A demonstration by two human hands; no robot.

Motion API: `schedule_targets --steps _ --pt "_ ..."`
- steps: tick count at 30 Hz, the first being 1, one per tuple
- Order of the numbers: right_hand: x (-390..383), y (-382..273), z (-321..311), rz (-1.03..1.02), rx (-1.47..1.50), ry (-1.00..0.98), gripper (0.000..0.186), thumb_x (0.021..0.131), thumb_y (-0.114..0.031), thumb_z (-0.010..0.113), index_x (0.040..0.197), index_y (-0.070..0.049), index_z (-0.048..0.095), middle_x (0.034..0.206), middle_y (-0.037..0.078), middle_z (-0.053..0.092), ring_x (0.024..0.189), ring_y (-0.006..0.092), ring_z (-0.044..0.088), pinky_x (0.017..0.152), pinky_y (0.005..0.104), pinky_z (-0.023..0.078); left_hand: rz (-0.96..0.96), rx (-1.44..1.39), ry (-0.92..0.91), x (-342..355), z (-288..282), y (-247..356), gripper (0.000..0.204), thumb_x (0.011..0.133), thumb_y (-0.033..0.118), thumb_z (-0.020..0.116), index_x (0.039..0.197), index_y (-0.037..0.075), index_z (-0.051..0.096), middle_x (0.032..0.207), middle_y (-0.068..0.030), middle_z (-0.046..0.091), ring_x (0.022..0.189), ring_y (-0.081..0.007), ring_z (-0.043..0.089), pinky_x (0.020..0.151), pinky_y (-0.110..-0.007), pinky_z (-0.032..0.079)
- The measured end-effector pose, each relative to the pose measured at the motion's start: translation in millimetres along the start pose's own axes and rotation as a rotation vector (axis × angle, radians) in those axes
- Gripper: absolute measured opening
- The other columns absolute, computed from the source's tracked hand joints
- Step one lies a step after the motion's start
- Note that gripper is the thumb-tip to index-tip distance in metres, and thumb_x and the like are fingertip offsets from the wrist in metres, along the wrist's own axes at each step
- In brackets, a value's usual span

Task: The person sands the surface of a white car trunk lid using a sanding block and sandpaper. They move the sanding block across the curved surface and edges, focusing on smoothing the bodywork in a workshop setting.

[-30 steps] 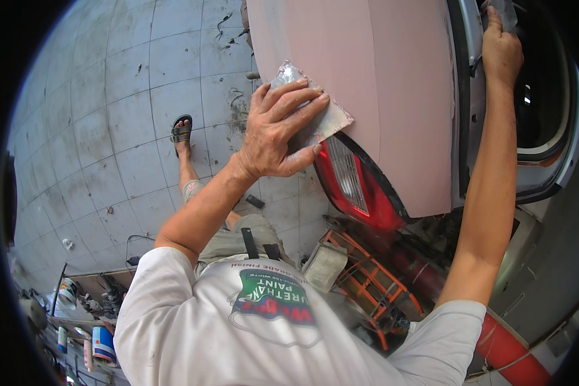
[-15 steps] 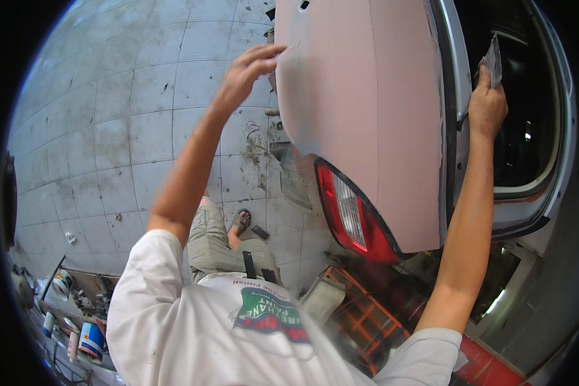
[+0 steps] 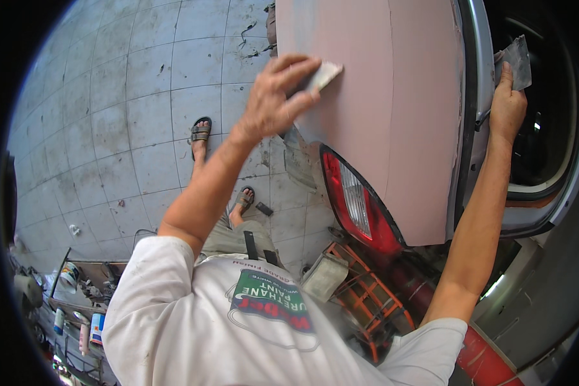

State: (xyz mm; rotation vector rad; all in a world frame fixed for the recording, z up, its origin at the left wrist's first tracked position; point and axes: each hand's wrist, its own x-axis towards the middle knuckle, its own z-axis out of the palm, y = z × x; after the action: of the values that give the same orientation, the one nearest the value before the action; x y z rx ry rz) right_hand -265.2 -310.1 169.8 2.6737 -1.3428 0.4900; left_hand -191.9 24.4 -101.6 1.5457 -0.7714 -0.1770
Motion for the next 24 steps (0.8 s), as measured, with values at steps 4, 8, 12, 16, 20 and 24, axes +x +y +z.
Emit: schedule_targets --steps 4,8,12,16,20,24 --pt "6 1 4 -0.154 -0.033 0.135 0.064 0.11 -0.058 0.051 0.128 -0.003 0.078 0.122 0.023 0.078 0.116 0.0387 0.074 0.099 0.0449 0.056 0.011 0.067 0.049 -93 37 50 0.066 0.084 0.039 0.077 0.141 0.006 0.07 0.142 -0.0159 0.063 0.132 -0.0346 0.059 0.11 -0.049 0.048" --pt "-9 -4 -6 -0.376 0.162 0.391 0.051 0.111 -0.043 0.058 0.123 0.002 0.077 0.118 0.024 0.078 0.11 0.0367 0.076 0.092 0.0433 0.058 -0.027 -0.025 -0.102 -132 25 60 0.069 0.084 0.041 0.075 0.143 0.005 0.067 0.139 -0.0135 0.064 0.132 -0.035 0.059 0.11 -0.052 0.046" --pt "-106 -46 -61 -0.364 0.794 0.079 0.044 0.109 -0.034 0.065 0.125 0.006 0.075 0.107 0.021 0.078 0.098 0.0313 0.076 0.091 0.0389 0.058 -0.299 -0.557 0.063 -131 -37 23 0.063 0.089 0.034 0.071 0.146 0.008 0.069 0.14 -0.0125 0.066 0.135 -0.0309 0.06 0.114 -0.048 0.048" --pt "-198 -62 -64 -0.724 0.468 -0.273 0.036 0.109 -0.028 0.066 0.121 0.004 0.075 0.096 0.018 0.075 0.092 0.0218 0.071 0.086 0.0381 0.054 -0.099 -0.53 0.084 -67 -103 87 0.063 0.088 0.041 0.064 0.142 0.01 0.073 0.136 -0.0137 0.068 0.132 -0.0298 0.061 0.111 -0.044 0.049" --pt "-232 -132 -63 -0.464 0.739 -0.674 0.036 0.108 -0.03 0.066 0.106 0.006 0.073 0.086 0.017 0.071 0.081 0.0243 0.066 0.08 0.0421 0.053 0.198 -0.117 -0.187 -41 -98 120 0.066 0.085 0.047 0.062 0.139 0.011 0.075 0.131 -0.017 0.069 0.123 -0.0334 0.065 0.106 -0.047 0.052" --pt "-204 -130 -39 -0.352 0.466 -0.22 0.049 0.111 -0.038 0.061 0.093 0.007 0.072 0.08 0.014 0.07 0.072 0.0217 0.066 0.069 0.0406 0.052 0.158 -0.147 -0.449 -73 -77 101 0.06 0.084 0.04 0.065 0.135 0.01 0.077 0.131 -0.0157 0.069 0.123 -0.0332 0.065 0.104 -0.047 0.053"
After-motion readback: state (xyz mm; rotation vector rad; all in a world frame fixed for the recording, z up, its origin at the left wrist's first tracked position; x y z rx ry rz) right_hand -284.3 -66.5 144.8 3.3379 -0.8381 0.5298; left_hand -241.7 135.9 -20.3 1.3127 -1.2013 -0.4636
